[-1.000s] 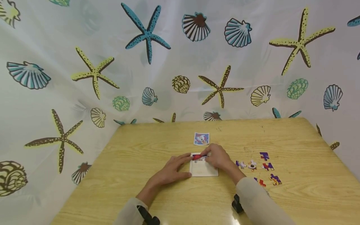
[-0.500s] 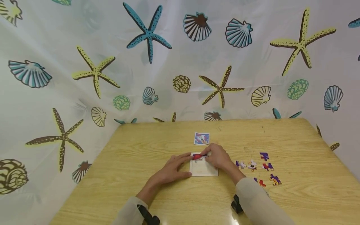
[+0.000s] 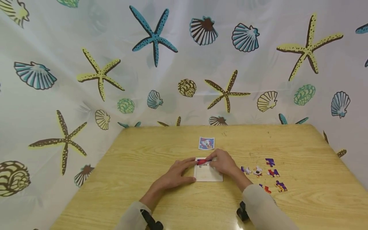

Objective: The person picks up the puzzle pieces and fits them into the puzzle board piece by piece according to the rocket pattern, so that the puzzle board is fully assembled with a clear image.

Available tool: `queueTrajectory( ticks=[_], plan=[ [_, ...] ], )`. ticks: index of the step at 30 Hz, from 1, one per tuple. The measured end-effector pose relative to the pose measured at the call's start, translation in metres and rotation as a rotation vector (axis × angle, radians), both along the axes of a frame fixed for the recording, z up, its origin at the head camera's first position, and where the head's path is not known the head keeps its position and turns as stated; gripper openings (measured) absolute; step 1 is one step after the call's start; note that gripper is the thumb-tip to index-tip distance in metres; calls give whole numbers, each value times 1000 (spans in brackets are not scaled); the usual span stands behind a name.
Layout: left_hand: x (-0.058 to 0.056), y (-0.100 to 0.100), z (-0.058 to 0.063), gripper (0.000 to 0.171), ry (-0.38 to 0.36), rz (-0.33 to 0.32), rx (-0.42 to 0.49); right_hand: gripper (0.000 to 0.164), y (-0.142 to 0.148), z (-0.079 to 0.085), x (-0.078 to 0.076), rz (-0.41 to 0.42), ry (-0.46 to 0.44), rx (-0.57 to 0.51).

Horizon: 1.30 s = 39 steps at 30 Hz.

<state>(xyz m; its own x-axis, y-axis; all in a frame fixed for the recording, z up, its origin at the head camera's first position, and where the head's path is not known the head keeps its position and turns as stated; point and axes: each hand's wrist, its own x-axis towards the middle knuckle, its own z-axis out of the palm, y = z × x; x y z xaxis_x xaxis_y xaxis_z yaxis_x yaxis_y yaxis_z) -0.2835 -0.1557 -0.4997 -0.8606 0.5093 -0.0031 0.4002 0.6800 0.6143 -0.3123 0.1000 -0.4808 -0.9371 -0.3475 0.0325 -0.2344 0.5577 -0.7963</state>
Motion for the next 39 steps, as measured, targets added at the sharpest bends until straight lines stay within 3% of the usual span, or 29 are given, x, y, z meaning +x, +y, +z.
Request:
queueTrajectory(
  ticks=[19,39],
  plan=[
    [-1,1,-2,70,-3,6,8,25,7,5,9,-11,-100,-152],
    [1,1,0,71,-13,28,4,28,16,2,13,-27,-86,-134]
  ],
)
